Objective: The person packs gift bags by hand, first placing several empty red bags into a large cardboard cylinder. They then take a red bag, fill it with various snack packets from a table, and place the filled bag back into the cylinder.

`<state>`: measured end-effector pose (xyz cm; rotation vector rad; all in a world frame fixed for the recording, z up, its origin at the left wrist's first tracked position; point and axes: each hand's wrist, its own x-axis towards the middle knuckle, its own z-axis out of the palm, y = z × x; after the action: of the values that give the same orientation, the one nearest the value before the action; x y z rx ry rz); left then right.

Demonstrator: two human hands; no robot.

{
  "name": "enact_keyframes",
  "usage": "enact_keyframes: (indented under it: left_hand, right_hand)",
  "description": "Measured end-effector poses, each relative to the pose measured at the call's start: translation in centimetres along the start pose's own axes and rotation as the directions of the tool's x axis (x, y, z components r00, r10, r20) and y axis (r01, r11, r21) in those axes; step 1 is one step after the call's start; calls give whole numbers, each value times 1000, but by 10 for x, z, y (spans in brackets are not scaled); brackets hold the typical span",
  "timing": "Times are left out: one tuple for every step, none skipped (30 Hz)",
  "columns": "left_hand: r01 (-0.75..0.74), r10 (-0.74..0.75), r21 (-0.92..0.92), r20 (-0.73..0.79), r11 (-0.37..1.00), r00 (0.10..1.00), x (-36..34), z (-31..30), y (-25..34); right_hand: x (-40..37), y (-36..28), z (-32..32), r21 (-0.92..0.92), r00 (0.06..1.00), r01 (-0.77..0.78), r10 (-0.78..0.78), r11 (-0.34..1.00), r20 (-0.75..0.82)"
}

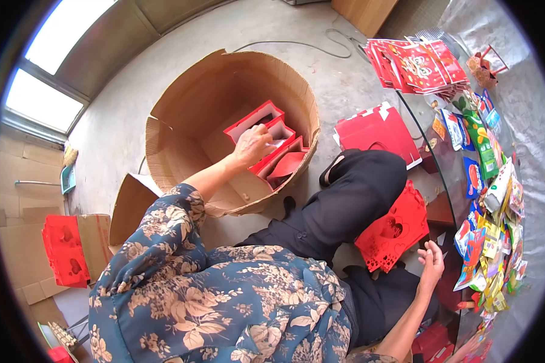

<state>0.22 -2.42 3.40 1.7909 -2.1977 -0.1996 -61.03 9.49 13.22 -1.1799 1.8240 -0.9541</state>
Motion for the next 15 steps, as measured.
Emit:
enact_keyframes:
  left_hand:
    - [4, -2, 37, -51, 999, 999, 5, 3, 4]
    - [10, -2, 72, -101, 997, 995, 11, 6, 8]
    - [17, -1, 105, -151, 994, 989, 15, 9, 11]
    - [55, -43, 91, -137, 994, 990, 19, 15, 4]
    - [105, -97, 98, -77, 990, 992, 23, 23, -3]
    - [156, -155, 110, -20, 982, 988, 27, 26, -9]
    - [208, -214, 126, 37, 970, 976, 29, 29, -14]
    - [239, -251, 136, 77, 961, 965, 29, 33, -18]
    - [233, -242, 110, 75, 966, 967, 30, 39, -24]
    - [228, -234, 84, 74, 970, 969, 30, 47, -33]
    - [223, -227, 56, 72, 973, 971, 31, 55, -41]
    - [215, -217, 29, 59, 976, 974, 33, 52, -35]
    - [208, -208, -1, 46, 978, 977, 35, 47, -29]
    - [202, -201, -31, 32, 979, 979, 36, 44, -25]
    - [199, -199, -72, 11, 977, 980, 37, 48, -28]
  right_hand:
    - [3, -3, 0, 5, 1000, 7, -7, 1000, 0]
    - [4, -6, 0, 21, 1000, 8, -7, 1000, -8]
    - [6, -6, -1, 42, 1000, 10, -9, 999, -11]
    - [9, -4, -3, 63, 1000, 13, -12, 998, -14]
    - [10, 1, -6, 85, 1000, 16, -15, 996, -15]
    - [9, 5, -7, 112, 999, 17, -14, 994, -29]
    - [7, 10, -7, 107, 999, -9, 13, 994, -37]
    - [4, 14, -7, 103, 998, -35, 39, 994, -45]
    - [3, 16, -8, 98, 997, -60, 66, 993, -51]
    - [1, 16, -6, 87, 997, -64, 68, 994, -46]
    - [0, 16, -4, 98, 997, -60, 64, 993, -37]
    - [0, 18, -4, 107, 998, -56, 59, 993, -28]
    - [0, 18, -4, 114, 998, -51, 54, 992, -19]
    - [0, 18, -4, 103, 998, -62, 64, 993, -20]
    - [0, 19, -5, 93, 997, -72, 74, 993, -20]
